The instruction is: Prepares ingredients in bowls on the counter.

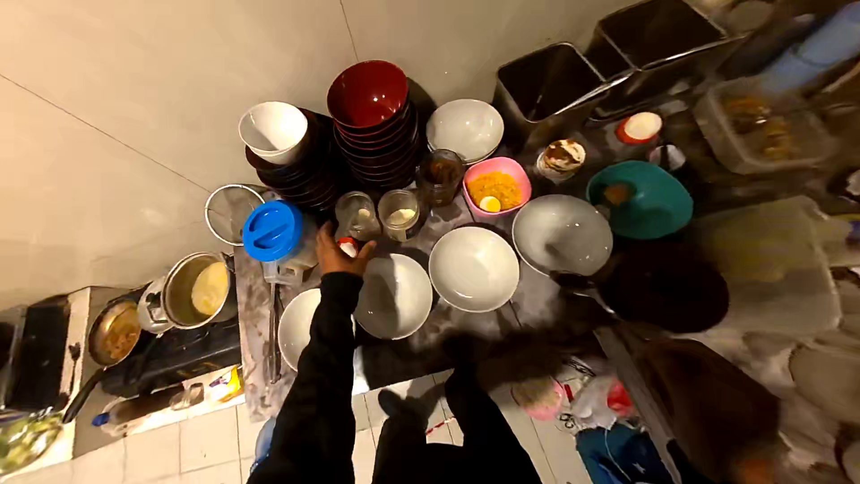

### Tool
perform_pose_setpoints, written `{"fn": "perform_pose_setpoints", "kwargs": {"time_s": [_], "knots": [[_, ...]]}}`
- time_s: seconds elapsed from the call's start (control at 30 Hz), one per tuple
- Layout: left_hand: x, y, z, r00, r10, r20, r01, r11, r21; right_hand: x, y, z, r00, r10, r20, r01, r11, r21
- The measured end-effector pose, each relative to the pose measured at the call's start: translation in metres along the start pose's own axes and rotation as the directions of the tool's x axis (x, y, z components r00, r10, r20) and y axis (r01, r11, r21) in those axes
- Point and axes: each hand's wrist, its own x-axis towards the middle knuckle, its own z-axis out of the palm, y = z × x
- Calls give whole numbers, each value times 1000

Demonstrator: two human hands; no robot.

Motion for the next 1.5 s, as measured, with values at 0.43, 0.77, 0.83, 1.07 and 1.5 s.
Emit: {"fn": "perform_pose_setpoints", "kwargs": {"time_s": [0.43,0.77,0.83,1.07,1.5], "knots": [[72,-11,47,976,-209,54,213,974,-77,42,10,16,998,66,-6,-55,873,484],[1,55,35,991,-131,10,127,972,197,46,-9,53,994,108,-15,-92,905,415],[-2,69,58,941,-294,168,253,940,228,46,-13,57,993,118,-10,-105,920,379],[25,82,117,894,-443,71,427,888,170,42,-17,52,993,113,41,-120,924,363],[-55,91,45,947,243,-209,-306,879,-365,44,-94,32,916,-364,-169,401,816,417]]}}
